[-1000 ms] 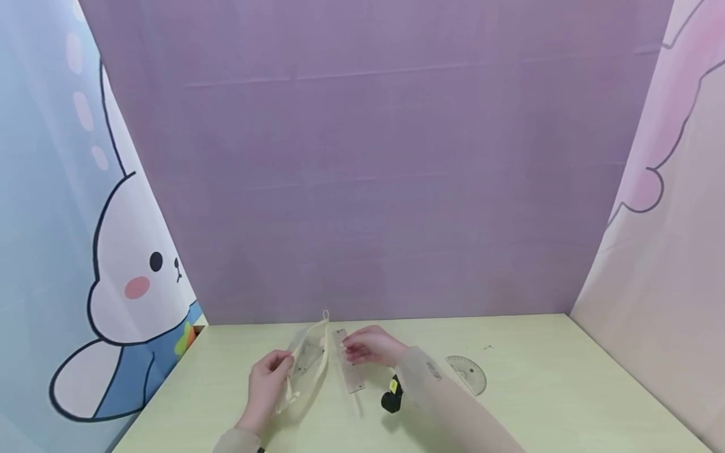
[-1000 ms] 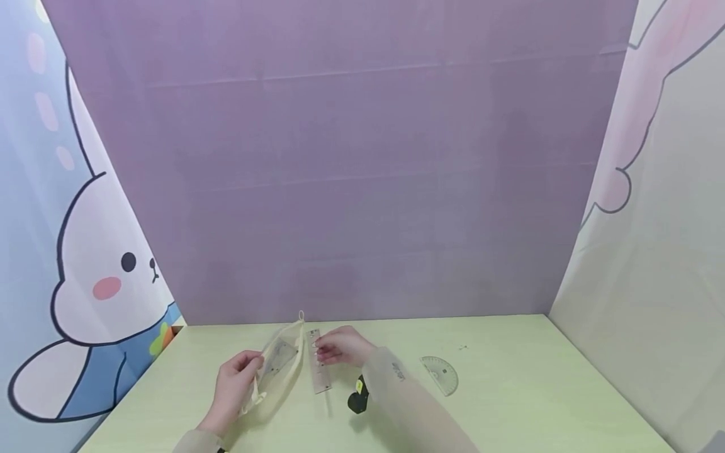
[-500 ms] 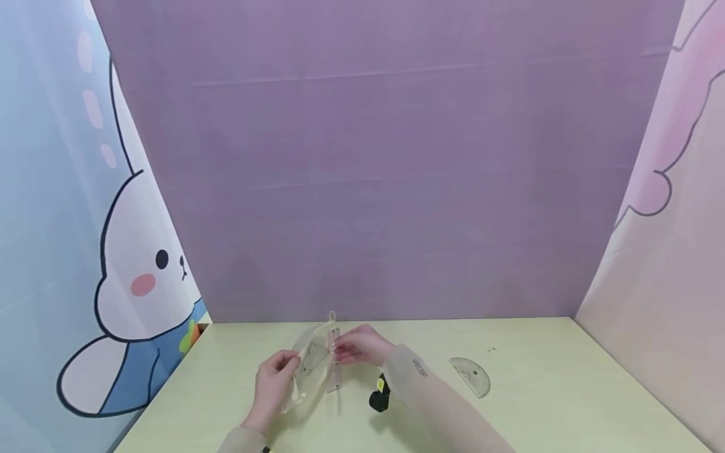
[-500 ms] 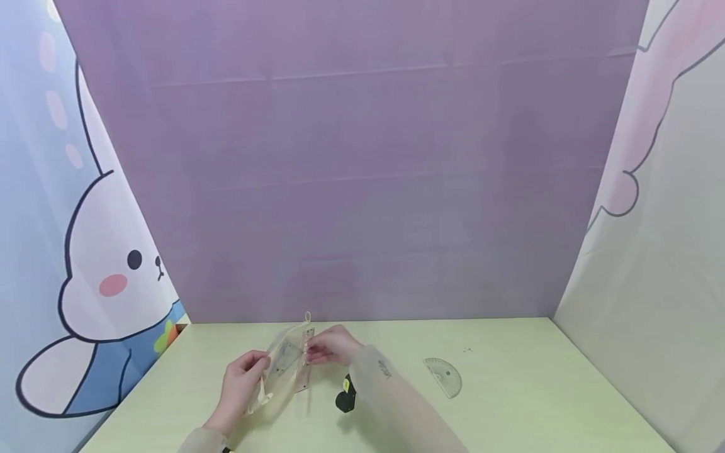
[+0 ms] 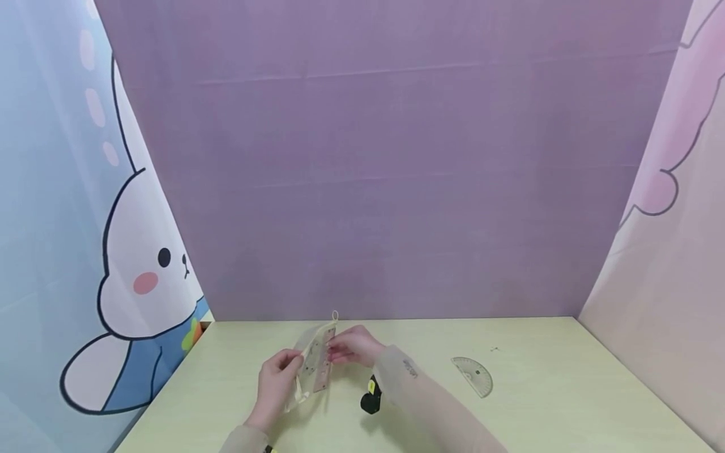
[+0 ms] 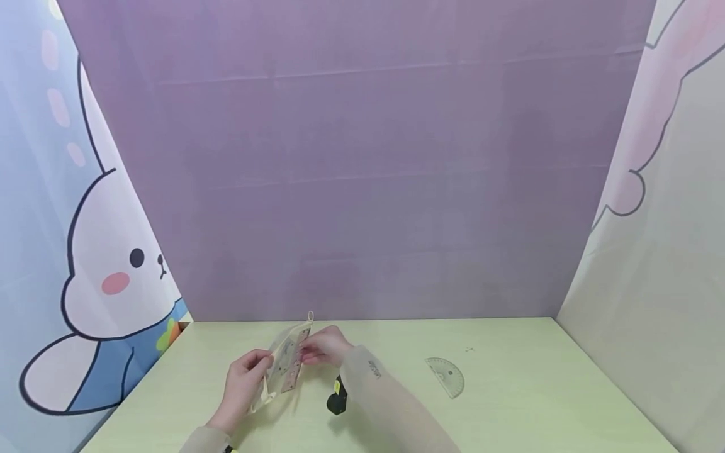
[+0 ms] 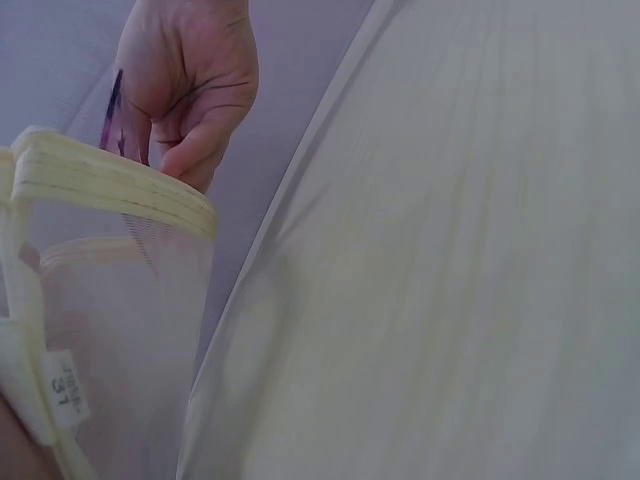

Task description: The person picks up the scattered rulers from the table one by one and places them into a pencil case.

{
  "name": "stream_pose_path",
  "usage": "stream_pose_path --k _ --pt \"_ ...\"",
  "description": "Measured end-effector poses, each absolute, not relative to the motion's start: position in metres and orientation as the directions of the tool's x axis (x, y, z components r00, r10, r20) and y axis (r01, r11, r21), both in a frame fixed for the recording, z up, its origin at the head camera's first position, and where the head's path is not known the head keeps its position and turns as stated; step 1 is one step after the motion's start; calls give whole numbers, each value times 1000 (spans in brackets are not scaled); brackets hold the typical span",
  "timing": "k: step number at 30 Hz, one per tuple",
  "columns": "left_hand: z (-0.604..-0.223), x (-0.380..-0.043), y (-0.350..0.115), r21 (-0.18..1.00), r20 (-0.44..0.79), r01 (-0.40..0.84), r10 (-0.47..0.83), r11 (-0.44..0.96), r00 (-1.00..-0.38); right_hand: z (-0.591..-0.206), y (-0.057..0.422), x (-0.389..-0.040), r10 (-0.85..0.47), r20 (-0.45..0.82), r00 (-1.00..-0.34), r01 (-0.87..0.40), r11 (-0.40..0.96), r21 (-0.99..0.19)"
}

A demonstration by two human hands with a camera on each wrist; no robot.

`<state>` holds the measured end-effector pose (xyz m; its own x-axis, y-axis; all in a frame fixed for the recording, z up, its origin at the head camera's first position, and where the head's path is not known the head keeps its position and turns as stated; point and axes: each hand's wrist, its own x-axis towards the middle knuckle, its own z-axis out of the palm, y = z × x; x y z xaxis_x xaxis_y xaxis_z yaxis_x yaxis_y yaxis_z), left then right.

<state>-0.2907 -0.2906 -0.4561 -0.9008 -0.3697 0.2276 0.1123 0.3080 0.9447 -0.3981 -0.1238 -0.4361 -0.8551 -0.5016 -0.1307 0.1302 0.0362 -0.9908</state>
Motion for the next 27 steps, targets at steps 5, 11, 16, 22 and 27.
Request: stream_pose_path --k 5,11,16,22,27 --pt "-457 -292 -290 942 239 121 -371 313 -897 -436 -127 -397 -478 -121 -870 117 37 -992" --pt "-460 -293 -291 931 263 137 -364 337 -894 -441 -131 -395 -453 -98 -886 74 69 -995" --pt "-463 -294 -292 927 259 121 -373 354 -891 -445 -136 -393 -435 -80 -897 34 112 -993" --pt "-465 -297 -292 934 255 127 -374 334 -892 -449 -139 -393 -416 -75 -906 11 152 -988" --pt "-466 -297 -293 936 252 125 -379 329 -891 -451 -138 -393 -440 -78 -894 19 137 -990"
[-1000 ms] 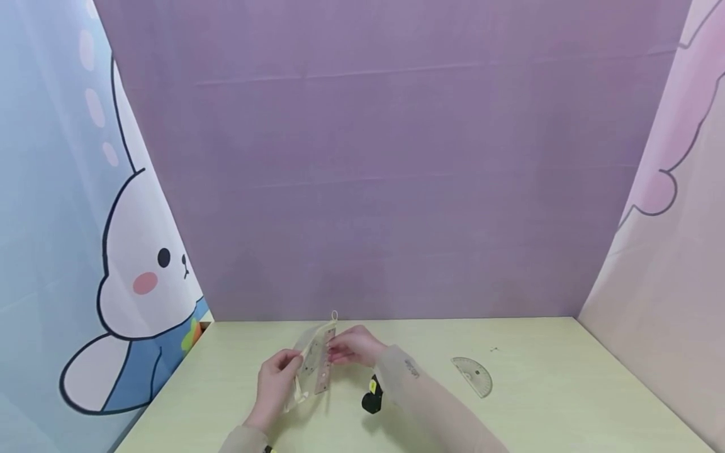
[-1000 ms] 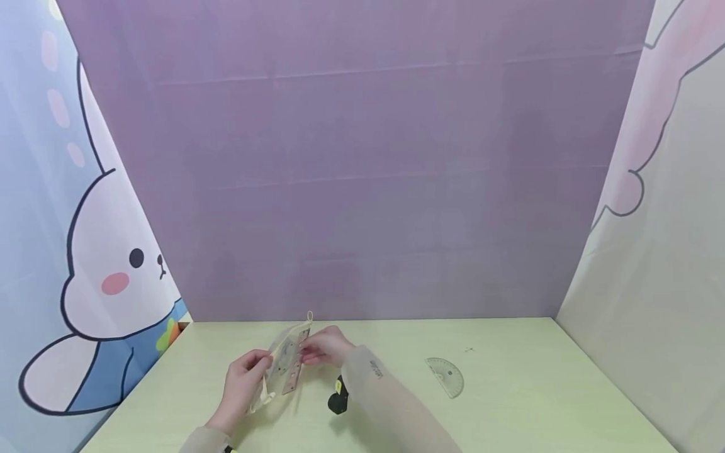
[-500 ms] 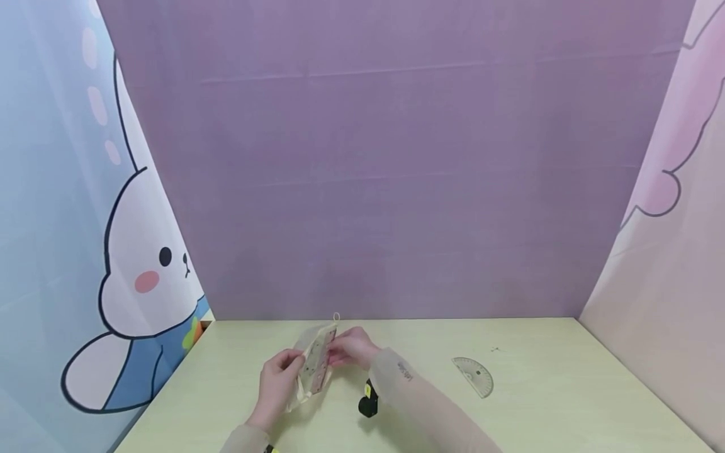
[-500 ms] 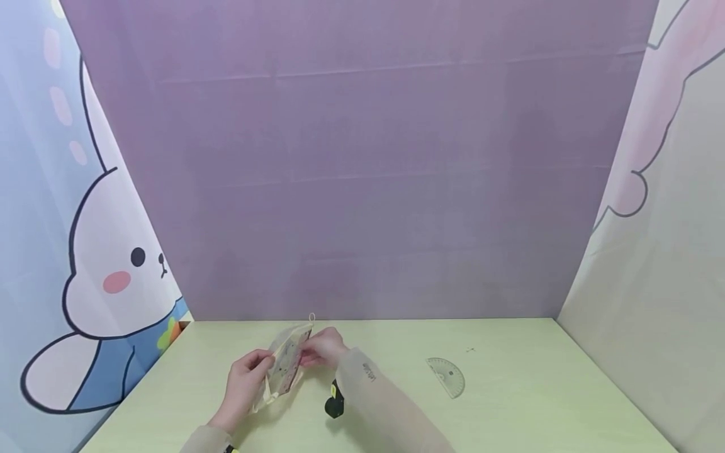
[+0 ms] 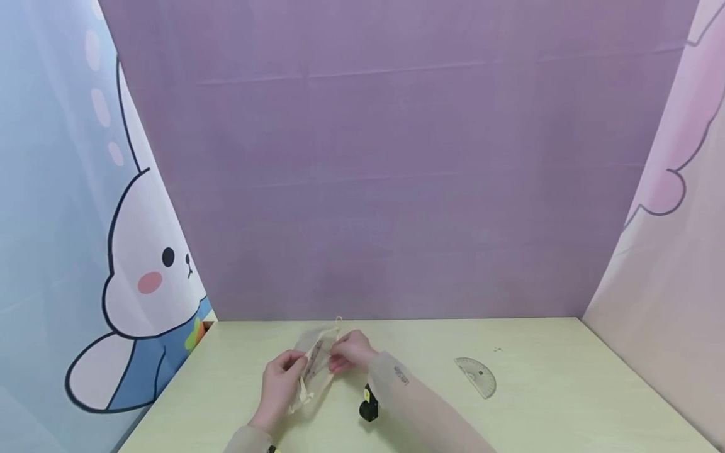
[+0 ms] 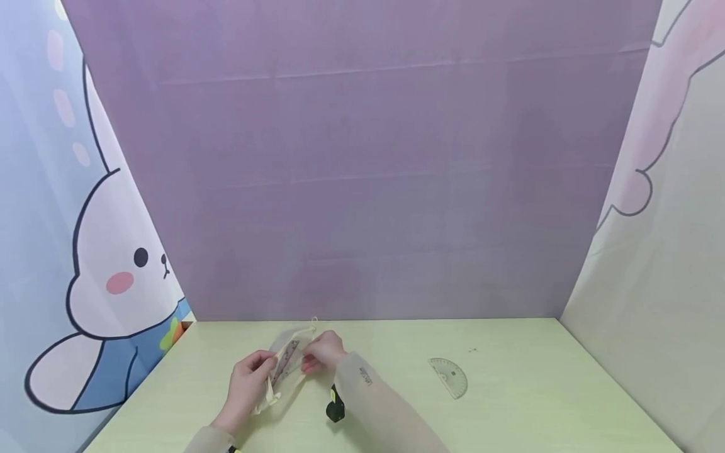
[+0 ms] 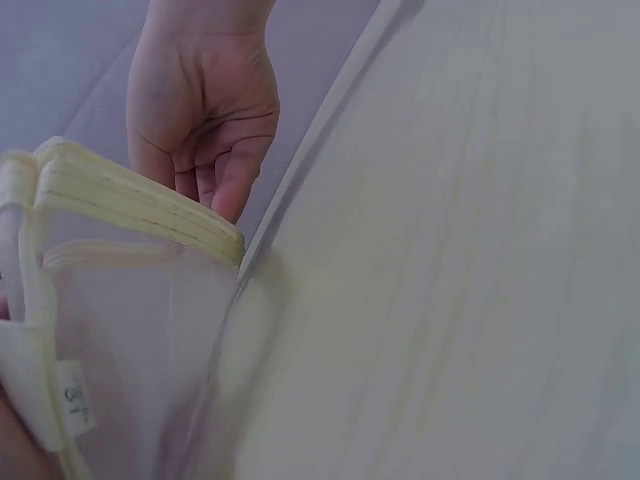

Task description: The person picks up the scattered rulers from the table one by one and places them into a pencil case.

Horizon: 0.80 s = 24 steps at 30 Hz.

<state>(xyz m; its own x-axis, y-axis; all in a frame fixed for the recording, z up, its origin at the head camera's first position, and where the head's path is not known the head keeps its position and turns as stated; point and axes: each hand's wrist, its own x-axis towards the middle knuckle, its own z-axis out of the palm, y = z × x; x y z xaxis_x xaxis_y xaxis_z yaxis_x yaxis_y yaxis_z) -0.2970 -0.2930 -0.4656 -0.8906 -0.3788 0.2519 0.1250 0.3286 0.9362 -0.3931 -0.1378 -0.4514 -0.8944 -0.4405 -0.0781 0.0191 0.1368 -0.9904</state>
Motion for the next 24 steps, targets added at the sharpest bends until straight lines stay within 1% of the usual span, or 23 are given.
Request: stream_pose_path --k 2,6,12,18,24 --pt "-465 -297 -293 935 255 128 -377 330 -890 -450 -134 -394 -462 -76 -884 19 126 -992" --pt "-464 -297 -292 935 254 126 -378 330 -890 -446 -120 -397 -517 -43 -855 -24 122 -992" --pt "-466 -295 -293 936 256 134 -367 325 -895 -438 -81 -407 -568 -2 -823 -117 174 -978" --pt "-468 -296 -294 951 224 121 -365 284 -904 -430 -24 -421 -544 38 -838 -163 184 -969" --pt "-471 -298 -295 963 178 84 -372 254 -911 -424 33 -426 -509 73 -858 -197 193 -961"
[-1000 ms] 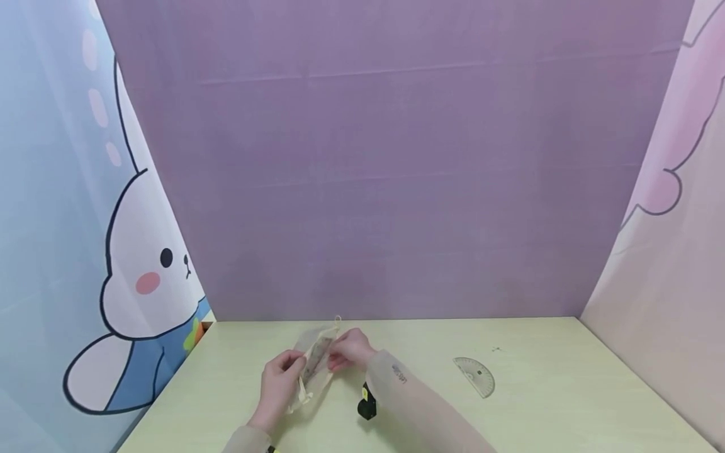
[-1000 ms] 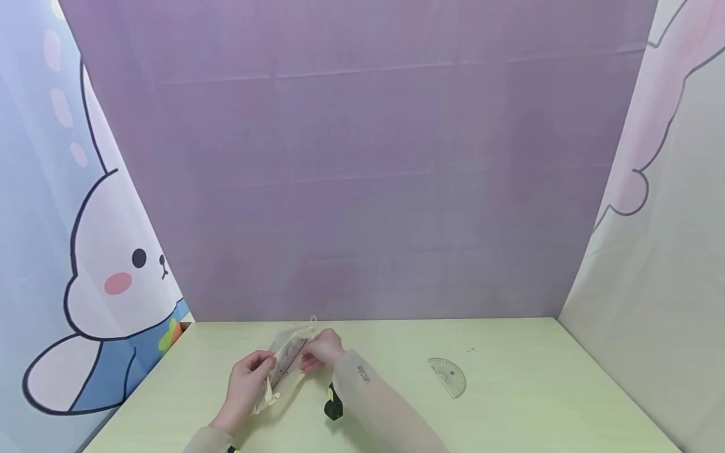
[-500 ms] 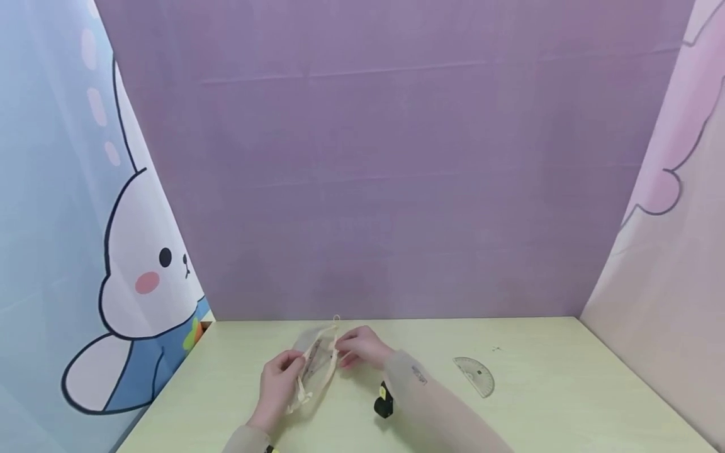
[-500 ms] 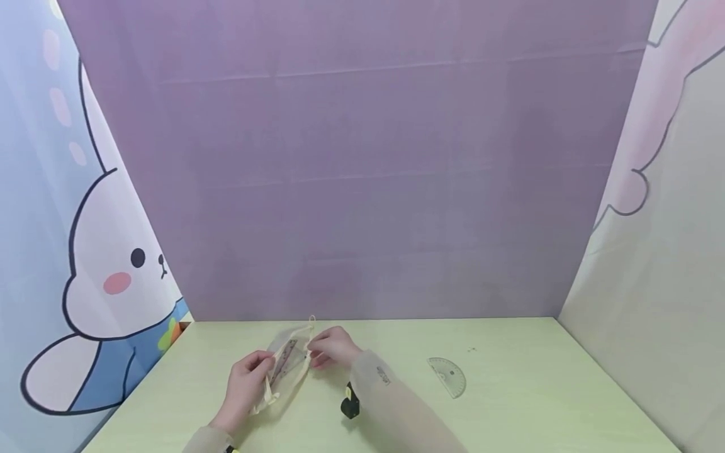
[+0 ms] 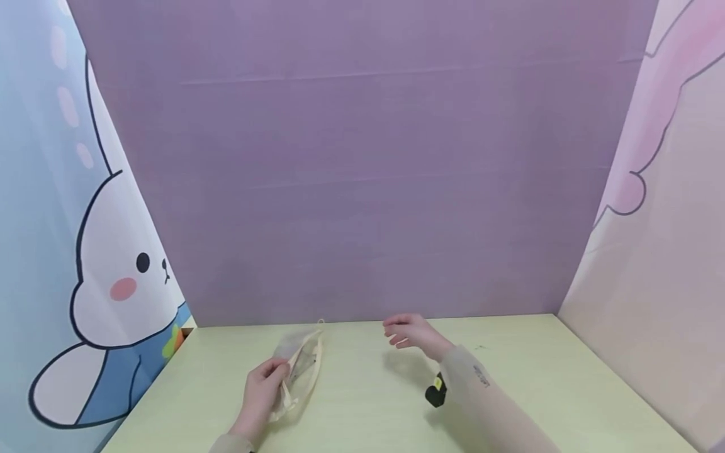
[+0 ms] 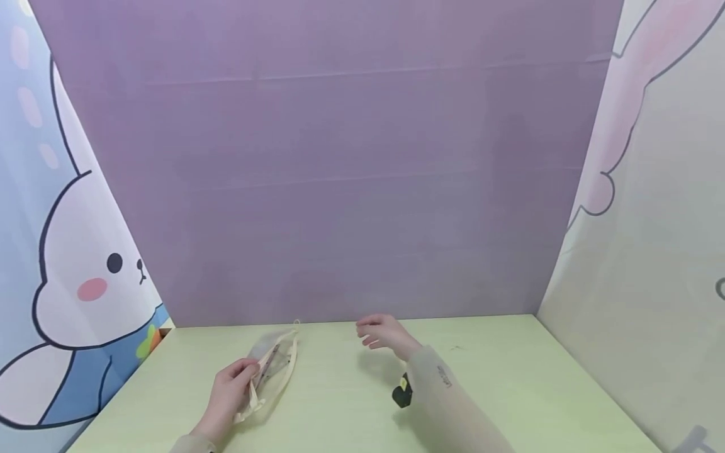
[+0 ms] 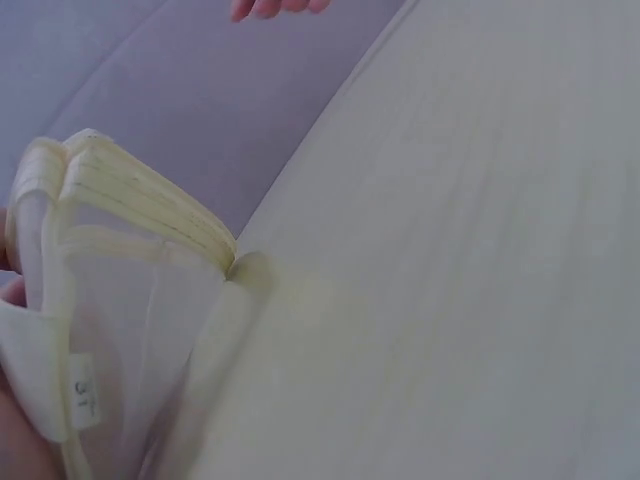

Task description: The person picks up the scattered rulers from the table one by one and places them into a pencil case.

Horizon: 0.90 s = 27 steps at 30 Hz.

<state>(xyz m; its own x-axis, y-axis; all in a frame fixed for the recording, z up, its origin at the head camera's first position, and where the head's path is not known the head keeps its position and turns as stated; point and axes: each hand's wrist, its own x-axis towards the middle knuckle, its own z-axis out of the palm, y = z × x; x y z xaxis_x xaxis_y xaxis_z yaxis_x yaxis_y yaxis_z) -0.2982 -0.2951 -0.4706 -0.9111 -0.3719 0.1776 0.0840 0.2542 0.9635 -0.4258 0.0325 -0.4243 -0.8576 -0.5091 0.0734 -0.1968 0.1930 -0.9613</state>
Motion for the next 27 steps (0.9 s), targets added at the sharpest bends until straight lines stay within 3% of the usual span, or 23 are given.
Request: stream_pose_path --k 10,14,18,27 --pt "-473 -298 -297 972 143 57 -375 230 -916 -431 110 -420 -424 130 -896 -243 225 -943" --pt "-473 -298 -298 967 151 58 -375 249 -914 -438 141 -419 -433 138 -891 -298 328 -896" --pt "-473 -298 -298 966 154 62 -370 249 -916 -445 169 -417 -471 90 -878 -310 413 -856" --pt "-474 -297 -298 974 130 49 -368 220 -921 -457 194 -420 -578 -74 -812 -245 455 -856"
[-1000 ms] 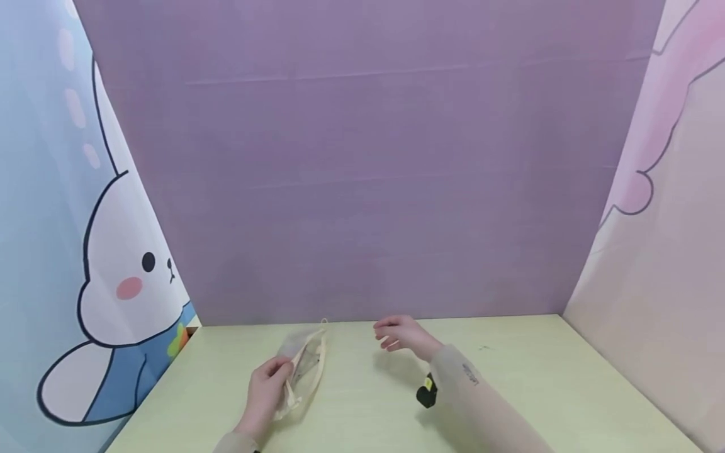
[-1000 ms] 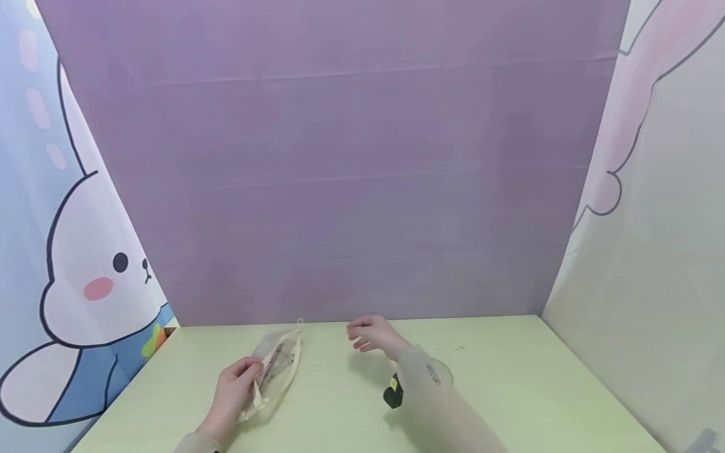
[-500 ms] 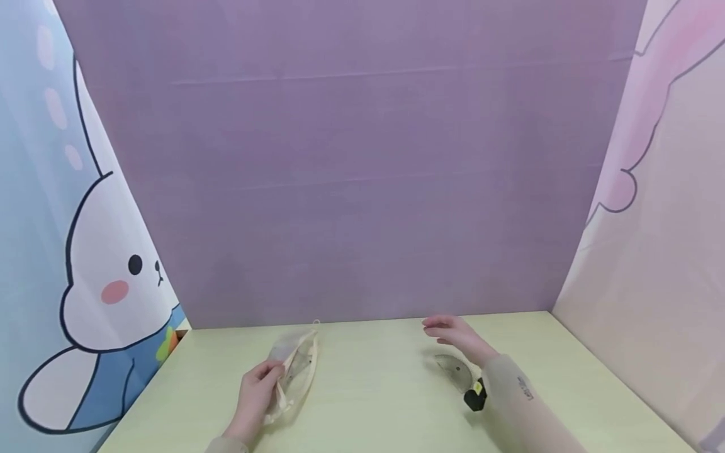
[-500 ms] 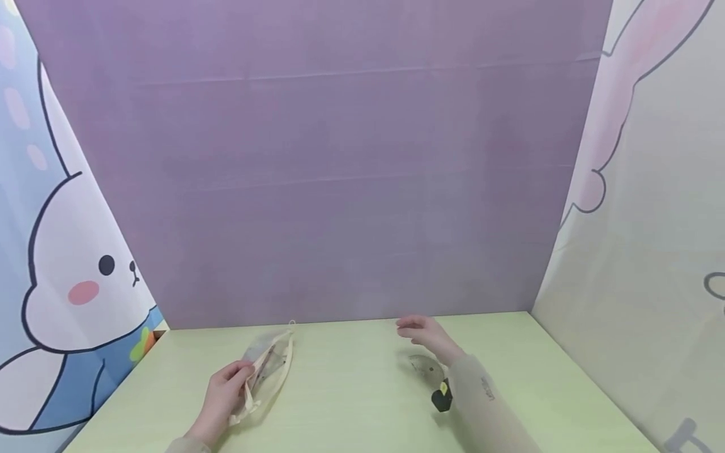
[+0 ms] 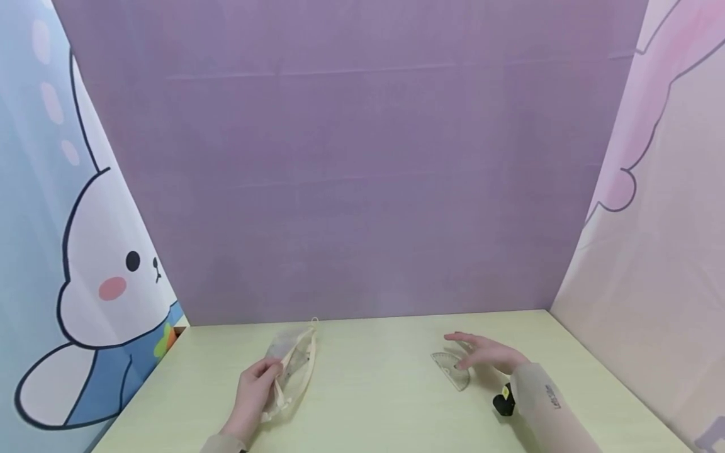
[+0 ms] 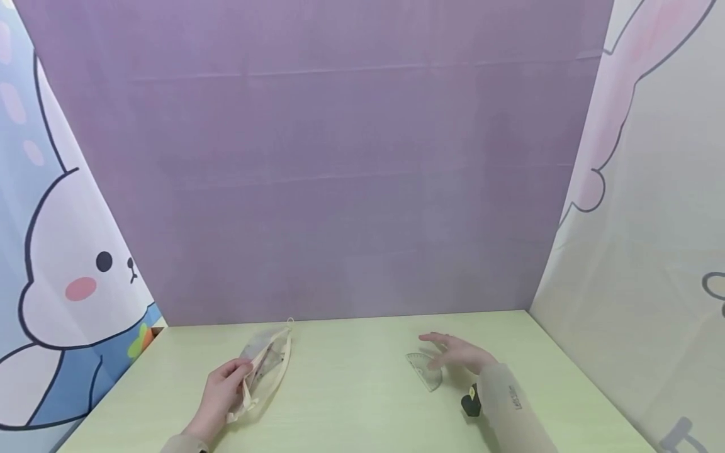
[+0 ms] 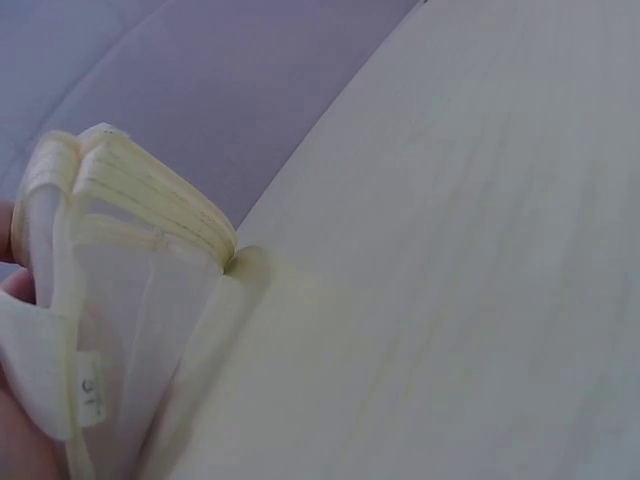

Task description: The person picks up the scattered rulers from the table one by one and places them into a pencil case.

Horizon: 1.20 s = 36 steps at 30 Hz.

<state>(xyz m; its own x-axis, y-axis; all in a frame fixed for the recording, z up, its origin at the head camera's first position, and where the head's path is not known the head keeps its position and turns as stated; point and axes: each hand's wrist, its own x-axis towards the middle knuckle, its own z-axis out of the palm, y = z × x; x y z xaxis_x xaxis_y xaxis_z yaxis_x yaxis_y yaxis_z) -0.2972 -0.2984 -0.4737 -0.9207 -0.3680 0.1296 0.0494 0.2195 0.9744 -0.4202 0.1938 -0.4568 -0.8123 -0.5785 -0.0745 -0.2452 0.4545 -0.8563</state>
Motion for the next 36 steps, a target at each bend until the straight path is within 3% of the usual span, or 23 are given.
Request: stream_pose_path --k 6,19,36 --pt "-473 -297 -298 975 128 48 -369 218 -920 -463 189 -419 -577 -138 -805 -260 552 -792" --pt "-473 -298 -298 975 122 42 -368 219 -922 -467 186 -415 -594 -134 -793 -334 609 -720" --pt "-475 -299 -298 975 131 54 -368 214 -921 -465 171 -408 -496 -77 -865 -335 686 -646"
